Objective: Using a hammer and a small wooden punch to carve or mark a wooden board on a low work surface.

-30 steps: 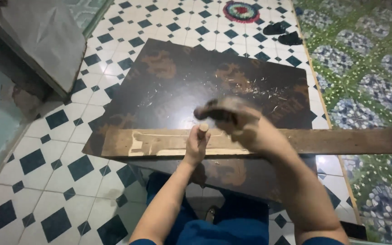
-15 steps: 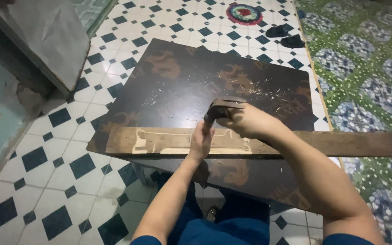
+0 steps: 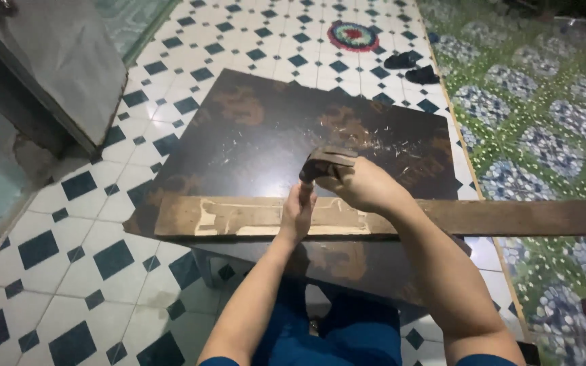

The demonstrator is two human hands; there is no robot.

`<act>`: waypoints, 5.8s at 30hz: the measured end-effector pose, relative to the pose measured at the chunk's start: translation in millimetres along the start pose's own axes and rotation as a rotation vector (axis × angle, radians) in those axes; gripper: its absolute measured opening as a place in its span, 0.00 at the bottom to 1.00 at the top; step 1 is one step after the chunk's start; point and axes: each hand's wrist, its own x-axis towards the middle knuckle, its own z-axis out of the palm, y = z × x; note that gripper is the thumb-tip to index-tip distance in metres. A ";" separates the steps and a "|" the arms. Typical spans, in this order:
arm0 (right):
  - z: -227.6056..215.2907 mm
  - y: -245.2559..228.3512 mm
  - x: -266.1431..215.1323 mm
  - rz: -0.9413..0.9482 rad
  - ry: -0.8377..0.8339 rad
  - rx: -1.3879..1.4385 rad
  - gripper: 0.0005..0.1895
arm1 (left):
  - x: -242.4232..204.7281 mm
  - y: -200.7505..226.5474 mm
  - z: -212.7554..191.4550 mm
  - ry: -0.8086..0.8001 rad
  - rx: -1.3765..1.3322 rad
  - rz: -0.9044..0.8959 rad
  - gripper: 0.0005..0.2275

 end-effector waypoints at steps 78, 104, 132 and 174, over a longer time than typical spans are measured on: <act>117.3 164.6 -99.6 0.313 -0.004 0.366 0.40 | 6.9 -42.3 -29.3 -0.097 -0.563 0.173 0.25; 119.8 160.7 -93.2 0.440 -0.075 0.409 0.38 | -0.3 -26.0 -24.2 -0.056 -0.456 0.177 0.23; 96.3 139.6 -81.9 0.260 0.038 0.310 0.33 | 9.9 -33.4 -10.6 -0.346 -0.537 0.237 0.10; 64.9 114.5 -75.7 0.234 0.162 0.345 0.25 | 20.5 -38.7 -6.5 -0.413 -0.623 0.267 0.10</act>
